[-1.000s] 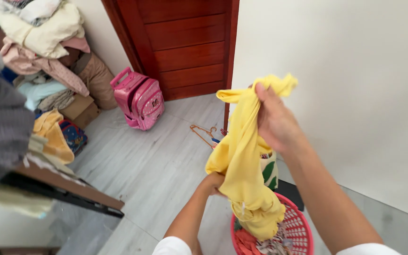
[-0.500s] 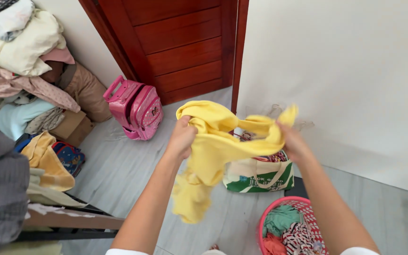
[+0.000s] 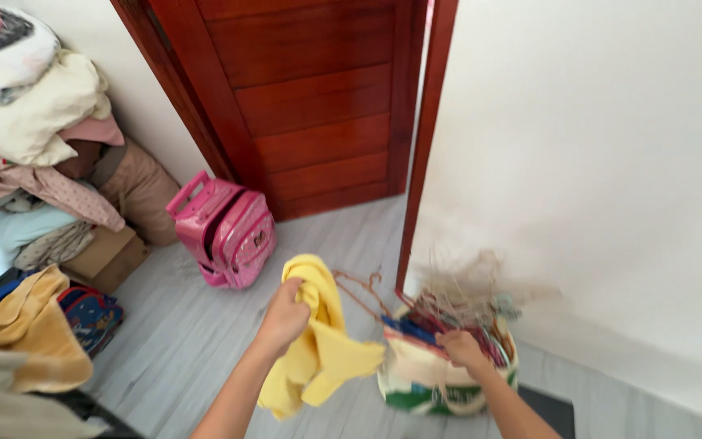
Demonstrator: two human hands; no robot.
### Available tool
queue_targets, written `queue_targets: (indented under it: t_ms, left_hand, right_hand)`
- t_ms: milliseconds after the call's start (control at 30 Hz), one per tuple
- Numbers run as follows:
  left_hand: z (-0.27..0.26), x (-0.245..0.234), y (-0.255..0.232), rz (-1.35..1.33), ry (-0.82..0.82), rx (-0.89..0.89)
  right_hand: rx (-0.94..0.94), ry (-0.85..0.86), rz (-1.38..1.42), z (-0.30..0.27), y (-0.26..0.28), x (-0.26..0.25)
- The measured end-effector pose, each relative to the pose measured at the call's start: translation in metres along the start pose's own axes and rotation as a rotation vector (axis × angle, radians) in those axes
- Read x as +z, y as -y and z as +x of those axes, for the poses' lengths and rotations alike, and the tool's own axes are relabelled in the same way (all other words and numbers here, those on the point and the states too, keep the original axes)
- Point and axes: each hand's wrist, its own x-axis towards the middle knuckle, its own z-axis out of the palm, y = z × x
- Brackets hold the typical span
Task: The person takes clothes from a pink laundry basket, places them on hangers, and hangs them on a metal clothing rack. The person handles a yellow top, a green t-shirt, and a striped top, placing each on a hanger and then on the rack.
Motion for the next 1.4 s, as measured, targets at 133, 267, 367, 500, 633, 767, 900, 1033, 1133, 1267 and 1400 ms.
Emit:
queue_targets:
  t_ms: [133, 267, 367, 500, 633, 767, 900, 1033, 1133, 1267, 1400]
  left_hand:
    - [0.033, 0.009, 0.023, -0.062, -0.024, -0.083]
    - [0.056, 0.031, 0.052, -0.137, -0.019, -0.113]
    - [0.065, 0.056, 0.069, -0.231, 0.029, -0.113]
    - [0.074, 0.081, 0.068, -0.251, 0.076, -0.093]
    - [0.08, 0.096, 0.057, -0.347, 0.121, -0.158]
    - [0.093, 0.111, 0.062, -0.435, 0.188, -0.16]
    - [0.105, 0.13, 0.083, -0.319, 0.073, -0.15]
    - [0.11, 0.134, 0.095, -0.143, 0.024, -0.048]
    - [0.102, 0.13, 0.082, -0.249, 0.082, -0.117]
    - [0.077, 0.124, 0.042, -0.27, 0.1, -0.141]
    - [0.051, 0.119, 0.003, -0.206, 0.124, -0.247]
  right_hand:
    - [-0.195, -0.348, -0.44, 0.059, 0.004, 0.002]
    - [-0.057, -0.262, -0.572, 0.103, -0.014, 0.016]
    - [-0.121, -0.175, -0.563, 0.121, -0.04, 0.027]
    - [-0.212, -0.11, -0.49, 0.134, -0.06, 0.033]
    - [-0.073, 0.082, -0.201, 0.157, -0.052, 0.023]
    - [-0.031, 0.266, -0.327, 0.171, -0.04, 0.019]
    - [-0.283, 0.0, -0.517, 0.166, -0.011, 0.006]
    - [-0.322, -0.044, -0.32, 0.129, 0.052, -0.04]
    - [-0.285, -0.149, -0.136, 0.067, 0.107, -0.069]
    - [-0.44, -0.089, 0.563, -0.026, 0.168, -0.086]
    - [-0.331, 0.196, 1.042, -0.085, 0.193, -0.083]
